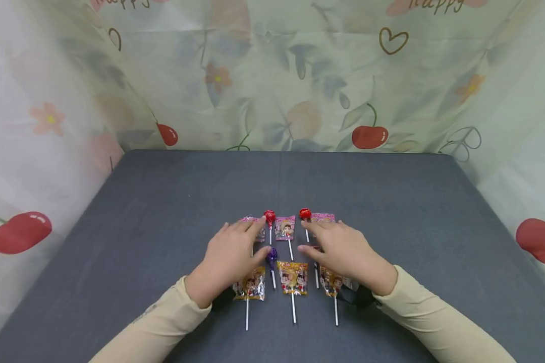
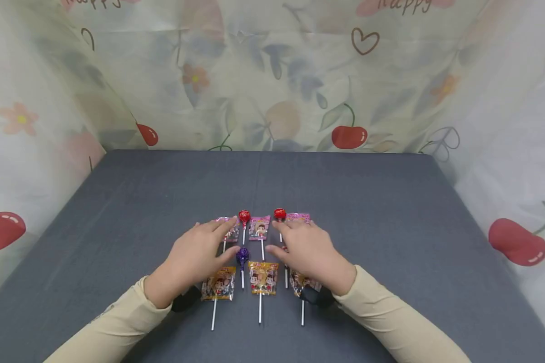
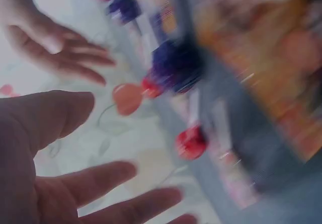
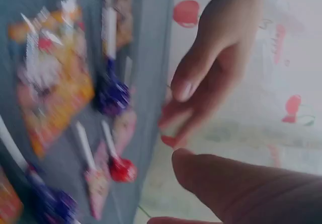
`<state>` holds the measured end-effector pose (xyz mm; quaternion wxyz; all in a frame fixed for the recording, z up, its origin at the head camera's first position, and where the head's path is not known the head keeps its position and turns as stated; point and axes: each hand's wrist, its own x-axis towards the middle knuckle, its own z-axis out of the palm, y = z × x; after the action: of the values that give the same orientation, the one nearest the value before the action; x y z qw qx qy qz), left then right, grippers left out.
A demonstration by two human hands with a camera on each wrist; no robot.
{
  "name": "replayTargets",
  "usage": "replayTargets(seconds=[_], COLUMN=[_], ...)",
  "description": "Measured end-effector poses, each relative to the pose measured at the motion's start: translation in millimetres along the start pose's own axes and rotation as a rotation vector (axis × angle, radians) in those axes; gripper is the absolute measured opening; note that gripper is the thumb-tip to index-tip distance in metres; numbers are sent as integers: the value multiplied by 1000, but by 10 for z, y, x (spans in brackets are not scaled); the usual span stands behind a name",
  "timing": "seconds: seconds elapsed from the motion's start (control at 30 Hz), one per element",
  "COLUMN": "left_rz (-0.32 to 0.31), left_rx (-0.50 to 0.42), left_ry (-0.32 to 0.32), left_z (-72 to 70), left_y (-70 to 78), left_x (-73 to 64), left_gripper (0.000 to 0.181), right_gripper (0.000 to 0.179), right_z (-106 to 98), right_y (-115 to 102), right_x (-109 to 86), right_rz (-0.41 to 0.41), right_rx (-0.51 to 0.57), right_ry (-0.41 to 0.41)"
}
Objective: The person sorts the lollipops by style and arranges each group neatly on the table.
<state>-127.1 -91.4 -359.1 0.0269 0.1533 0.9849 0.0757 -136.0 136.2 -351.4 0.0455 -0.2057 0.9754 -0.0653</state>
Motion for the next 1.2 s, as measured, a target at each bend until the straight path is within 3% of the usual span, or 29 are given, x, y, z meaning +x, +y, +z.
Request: replayTargets(seconds=[0.2, 0.37, 0.47, 0.6, 0.73, 0.83, 0.93, 1.03, 1.2], left_rz=[-24, -89, -115, -147, -267, -369, -421, -419, -366], left_rx=[-151, -405, -591, -839, -1023, -1074, -1068, -1039, -929], left_ry=[69, 64, 21, -75, -164, -198, -229, -251, -235], left_z=[-303, -478, -469, -349, -179, -73, 6, 62, 111], left_y=[-119, -349, -533, -723, -826, -869, -878, -854, -795], left_x=[55, 215, 343, 489, 617, 701, 760, 792, 808], left_gripper=[45, 35, 32, 33, 36, 36, 34, 32, 32], right_gripper=[44, 36, 35, 40, 46, 48, 49, 50, 51], right_z=[-282, -387, -346, -203, -61, 1, 44, 93, 139], right_y=[133, 315, 412, 528, 613, 632, 630, 625, 595], right_x=[201, 491, 662, 858, 1026, 1113, 1172, 1221, 1273], right_rz=[5, -33, -47, -55, -83, -93, -103, -115, -114], right_rx=[159, 425, 557, 656, 747, 803, 822, 818, 825], right_ry=[63, 85, 39, -66, -204, -292, -353, -392, -436])
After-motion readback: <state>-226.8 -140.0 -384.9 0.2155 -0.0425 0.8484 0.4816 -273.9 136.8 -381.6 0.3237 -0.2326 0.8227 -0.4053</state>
